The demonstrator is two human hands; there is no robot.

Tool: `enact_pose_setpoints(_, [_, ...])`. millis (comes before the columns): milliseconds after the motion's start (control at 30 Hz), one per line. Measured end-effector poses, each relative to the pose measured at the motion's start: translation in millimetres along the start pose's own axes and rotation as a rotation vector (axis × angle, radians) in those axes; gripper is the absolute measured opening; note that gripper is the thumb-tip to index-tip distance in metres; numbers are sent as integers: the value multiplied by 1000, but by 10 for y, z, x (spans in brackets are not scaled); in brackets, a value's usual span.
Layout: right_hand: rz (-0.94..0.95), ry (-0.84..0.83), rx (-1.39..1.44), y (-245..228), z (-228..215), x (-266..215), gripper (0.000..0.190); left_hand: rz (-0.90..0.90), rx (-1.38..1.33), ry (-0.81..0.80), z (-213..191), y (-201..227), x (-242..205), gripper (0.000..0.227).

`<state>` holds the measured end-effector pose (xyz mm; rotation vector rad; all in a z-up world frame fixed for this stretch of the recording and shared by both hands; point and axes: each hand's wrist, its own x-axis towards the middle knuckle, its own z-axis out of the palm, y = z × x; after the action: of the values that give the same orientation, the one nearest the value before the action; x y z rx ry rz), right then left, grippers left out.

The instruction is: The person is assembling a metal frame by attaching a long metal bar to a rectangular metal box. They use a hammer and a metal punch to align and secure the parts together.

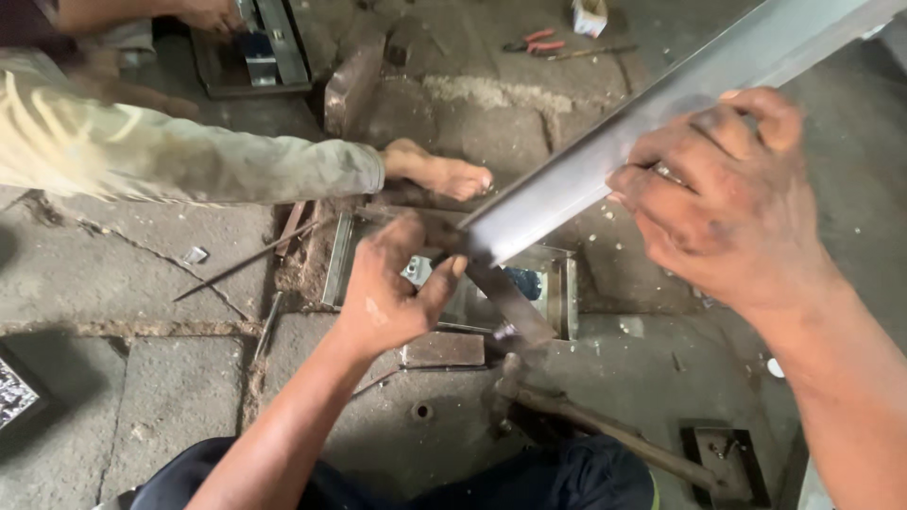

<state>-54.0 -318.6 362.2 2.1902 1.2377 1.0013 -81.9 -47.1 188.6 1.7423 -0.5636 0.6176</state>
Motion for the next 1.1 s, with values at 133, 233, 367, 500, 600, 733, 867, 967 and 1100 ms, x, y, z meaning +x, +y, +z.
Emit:
enact_pose_setpoints(133, [11, -95, 133, 22, -157, -126, 16, -261, -199, -32, -1, 257, -137, 13])
enact_pose_setpoints(233, [20, -128, 171, 44, -205, -205, 21, -236, -352, -56, -29, 449, -92, 21])
enact_pose_setpoints(367, [-20, -221, 99, 65, -307, -231, 35, -265, -358, -229, -93, 765, -26, 31])
enact_pose_setpoints(500, [-159, -266, -1, -50, -389, -127, 42, -349, -162, -396, -106, 1010, 22, 30])
enact_pose_setpoints(600, [-258, -235, -69, -136, -431, -31, 25, -404, -219, -405, -88, 1045, 20, 35])
enact_pose_setpoints(733, [-383, -208, -87, -199, -363, 145, 9, -415, -133, -475, 4, 896, -20, 55])
enact_pose_setpoints(867, [-470, -347, -84, -362, -195, 289, 4, -350, -82, -492, 166, 610, -115, 40])
enact_pose_setpoints(967, [-444, -359, -98, -441, 60, 268, 3, -338, -149, -462, 167, 343, -235, 39])
enact_pose_setpoints(1100, [-83, -104, 196, -250, 647, -159, 25, -414, -235, -517, 38, 16, -236, 33])
